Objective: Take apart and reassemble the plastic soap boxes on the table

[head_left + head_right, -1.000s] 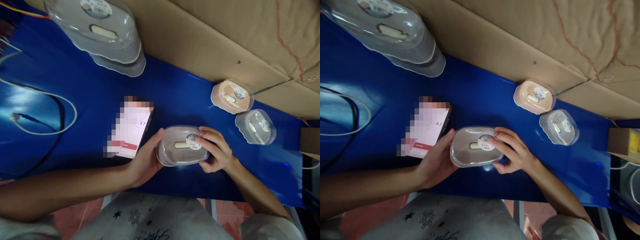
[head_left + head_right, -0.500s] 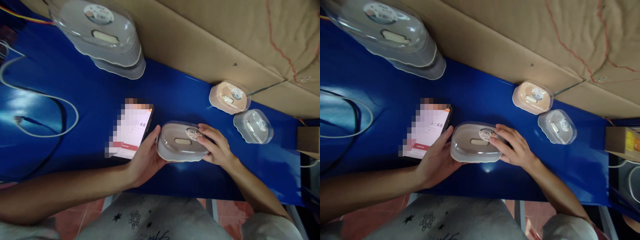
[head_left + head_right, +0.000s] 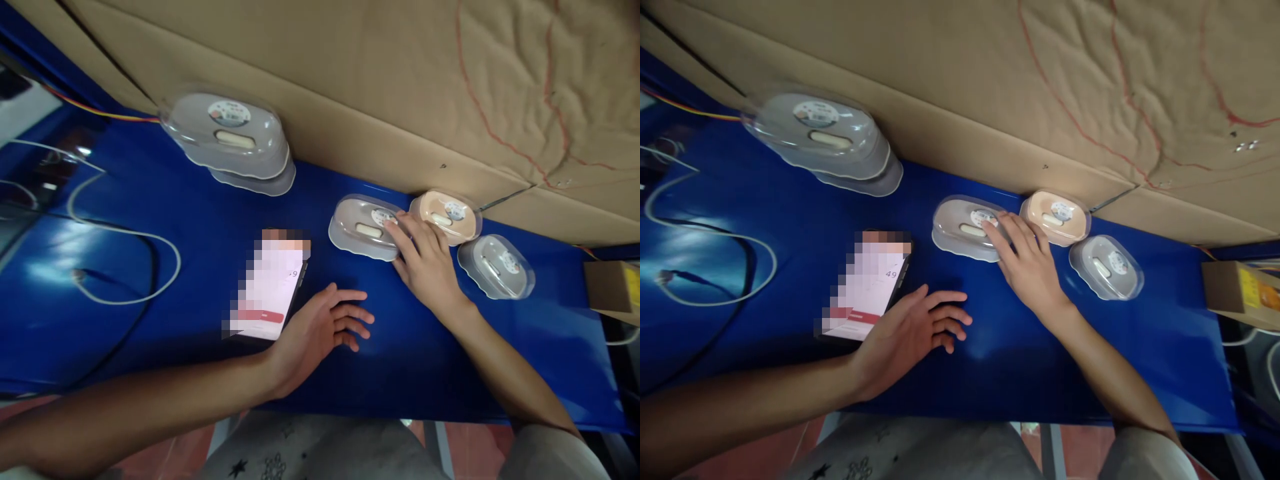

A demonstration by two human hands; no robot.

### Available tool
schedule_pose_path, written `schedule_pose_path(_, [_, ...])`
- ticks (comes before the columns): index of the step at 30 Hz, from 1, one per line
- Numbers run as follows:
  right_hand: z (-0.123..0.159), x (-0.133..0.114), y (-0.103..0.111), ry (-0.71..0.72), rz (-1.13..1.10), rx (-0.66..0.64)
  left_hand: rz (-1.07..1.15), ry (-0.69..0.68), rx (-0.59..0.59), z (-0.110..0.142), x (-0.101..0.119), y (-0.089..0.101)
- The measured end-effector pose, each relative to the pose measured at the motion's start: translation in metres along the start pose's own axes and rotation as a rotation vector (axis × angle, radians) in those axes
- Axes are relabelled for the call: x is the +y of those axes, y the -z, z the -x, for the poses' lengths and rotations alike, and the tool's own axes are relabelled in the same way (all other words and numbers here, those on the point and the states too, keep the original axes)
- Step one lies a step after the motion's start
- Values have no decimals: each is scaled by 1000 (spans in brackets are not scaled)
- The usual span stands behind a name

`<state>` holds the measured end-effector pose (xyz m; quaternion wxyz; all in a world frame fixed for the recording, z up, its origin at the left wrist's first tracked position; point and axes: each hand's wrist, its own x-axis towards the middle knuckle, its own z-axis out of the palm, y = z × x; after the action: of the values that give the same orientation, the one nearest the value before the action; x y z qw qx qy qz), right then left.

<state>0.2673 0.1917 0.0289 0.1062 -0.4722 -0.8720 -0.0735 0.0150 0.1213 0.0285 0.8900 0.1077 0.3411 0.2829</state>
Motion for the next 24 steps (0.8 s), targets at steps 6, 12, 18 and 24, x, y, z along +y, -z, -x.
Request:
schedule_pose_path(6, [6,-16,10,55,-112,-109,-46,-11,-36,-1,-4,5])
schedule_pose_path(12, [-12,-24,-2,-39,-66,52,-65,-7,-54,-1,-5,9])
schedule_pose_path(18, [-16,-19,-7,-140,-39,11,-102,8,-47,-1,-3,6])
schedule_pose_path(24, [64,20,11,-326,3,267,-125,21,-55,0,-1,5])
